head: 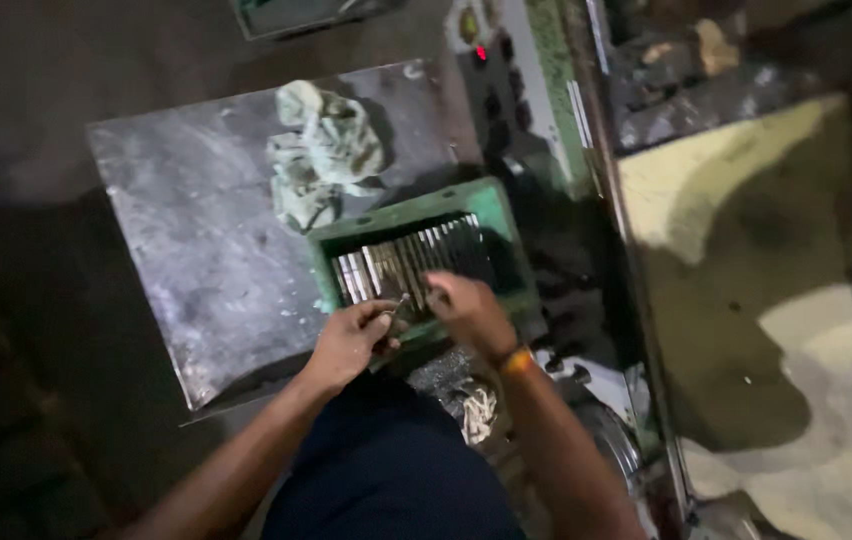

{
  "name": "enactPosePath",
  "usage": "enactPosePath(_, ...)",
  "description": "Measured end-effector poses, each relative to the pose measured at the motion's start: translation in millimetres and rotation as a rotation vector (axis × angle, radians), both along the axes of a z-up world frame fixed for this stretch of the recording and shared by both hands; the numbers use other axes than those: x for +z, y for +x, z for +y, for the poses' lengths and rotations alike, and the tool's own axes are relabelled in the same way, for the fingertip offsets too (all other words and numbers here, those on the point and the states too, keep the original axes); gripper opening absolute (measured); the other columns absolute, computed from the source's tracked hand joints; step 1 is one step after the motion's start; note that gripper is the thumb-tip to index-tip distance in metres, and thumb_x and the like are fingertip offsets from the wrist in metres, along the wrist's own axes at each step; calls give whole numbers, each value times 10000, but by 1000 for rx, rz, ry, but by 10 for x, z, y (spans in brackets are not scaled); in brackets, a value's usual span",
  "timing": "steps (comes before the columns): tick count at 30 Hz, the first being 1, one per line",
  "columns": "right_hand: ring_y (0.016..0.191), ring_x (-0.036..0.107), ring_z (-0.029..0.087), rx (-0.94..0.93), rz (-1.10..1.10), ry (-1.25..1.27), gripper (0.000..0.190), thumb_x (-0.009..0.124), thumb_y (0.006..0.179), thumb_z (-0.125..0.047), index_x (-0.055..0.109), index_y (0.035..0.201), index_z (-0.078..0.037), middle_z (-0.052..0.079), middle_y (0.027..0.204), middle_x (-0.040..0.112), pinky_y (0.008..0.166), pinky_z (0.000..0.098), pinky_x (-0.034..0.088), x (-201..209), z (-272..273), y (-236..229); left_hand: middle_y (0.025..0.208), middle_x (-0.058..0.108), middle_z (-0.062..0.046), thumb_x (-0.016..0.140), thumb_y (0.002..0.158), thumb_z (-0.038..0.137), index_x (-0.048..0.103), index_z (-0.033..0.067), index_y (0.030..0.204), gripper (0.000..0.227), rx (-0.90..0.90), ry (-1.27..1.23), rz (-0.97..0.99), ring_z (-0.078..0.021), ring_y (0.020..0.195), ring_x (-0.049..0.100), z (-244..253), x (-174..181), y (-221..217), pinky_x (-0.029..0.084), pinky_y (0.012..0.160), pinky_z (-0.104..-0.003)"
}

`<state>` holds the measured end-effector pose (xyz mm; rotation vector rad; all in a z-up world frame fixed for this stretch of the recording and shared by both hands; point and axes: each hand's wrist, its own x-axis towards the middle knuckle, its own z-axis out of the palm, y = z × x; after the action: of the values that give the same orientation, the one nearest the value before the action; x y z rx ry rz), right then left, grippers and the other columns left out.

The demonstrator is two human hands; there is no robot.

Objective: The person repeatedly picks up metal rods from a green crate, places them against a rotating grinding wheel, and then returns them to the crate. The process is repeated for multiple rods in a continuous loop.

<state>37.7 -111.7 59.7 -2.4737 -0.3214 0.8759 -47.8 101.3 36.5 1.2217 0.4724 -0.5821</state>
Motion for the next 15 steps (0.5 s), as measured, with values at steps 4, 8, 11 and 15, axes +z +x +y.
enactPosePath(4,857,686,424,230,-255,3,595,648,851,-114,548,1436,-157,235,941,720,779,512,537,-589,484,475,1053,741,-158,528,1007,47,563,-97,1322,348,161,-113,-3,-166,804,705,206,-93,-149,593,729,-302)
enactPosePath(8,896,660,467,329,-349,72,624,683,790,-100,541,1398,-69,253,984,709,803,547,524,-1077,450,594,1040,741,-165,531,996,48,552,-80,1318,347,234,-121,10,-178,810,708,267,-224,-227,592,732,-303)
enactPosePath(11,921,653,469,99,-293,164,575,637,803,-60,561,1372,-56,256,999,703,795,544,520,-1092,307,463,1016,734,-157,531,1001,54,569,-84,1303,334,261,-155,-22,-173,797,689,295,-293,-206,574,719,-304)
enactPosePath(15,803,766,366,-317,-17,92,370,624,909,-151,584,1268,-74,223,891,736,750,448,586,-695,271,263,1002,748,-123,541,1028,86,602,-77,1265,294,251,-113,-96,-154,788,675,279,-294,-27,569,731,-300)
